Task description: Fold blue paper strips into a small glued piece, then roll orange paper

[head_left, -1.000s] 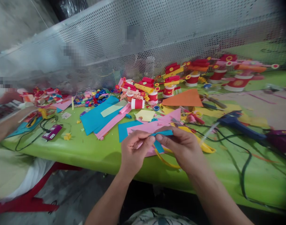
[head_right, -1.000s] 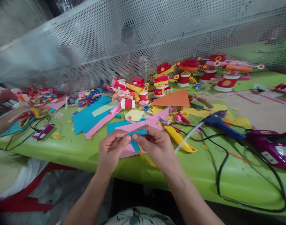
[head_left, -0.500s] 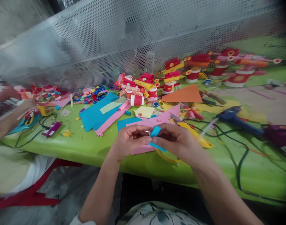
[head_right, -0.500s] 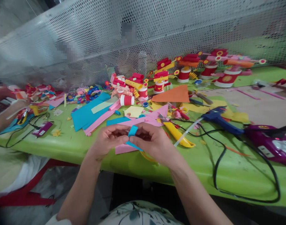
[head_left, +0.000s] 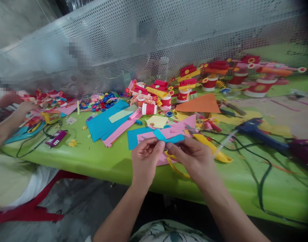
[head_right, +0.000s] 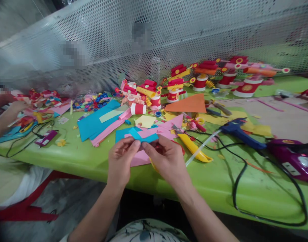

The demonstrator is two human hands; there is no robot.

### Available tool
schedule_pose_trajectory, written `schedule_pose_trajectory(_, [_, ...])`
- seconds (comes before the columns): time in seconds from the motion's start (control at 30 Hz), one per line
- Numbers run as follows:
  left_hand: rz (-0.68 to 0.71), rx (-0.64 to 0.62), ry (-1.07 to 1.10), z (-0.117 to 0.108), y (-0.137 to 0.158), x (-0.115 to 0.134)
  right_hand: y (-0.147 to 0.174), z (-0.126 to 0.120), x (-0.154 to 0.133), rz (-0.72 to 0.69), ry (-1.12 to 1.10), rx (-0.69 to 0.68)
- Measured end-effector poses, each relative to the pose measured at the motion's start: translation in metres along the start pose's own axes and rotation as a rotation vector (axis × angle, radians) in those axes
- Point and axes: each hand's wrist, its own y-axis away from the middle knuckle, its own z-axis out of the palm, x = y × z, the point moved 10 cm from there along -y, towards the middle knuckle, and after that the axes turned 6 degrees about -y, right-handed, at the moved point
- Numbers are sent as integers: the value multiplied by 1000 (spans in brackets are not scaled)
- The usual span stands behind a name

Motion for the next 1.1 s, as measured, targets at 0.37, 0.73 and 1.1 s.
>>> schedule_pose_trajectory(0.37, [-233, -110, 69, 2, -10, -14, 5, -4, -8, -120, 255, 38])
schedule_pose_trajectory(0.73, [-335, -104, 189, 6, -11, -25, 6, -4, -12, -245, 239, 48])
schedule_pose_trajectory(1.1, [-310, -81, 176, 5, -12, -22, 15, 15, -53, -617, 552, -88])
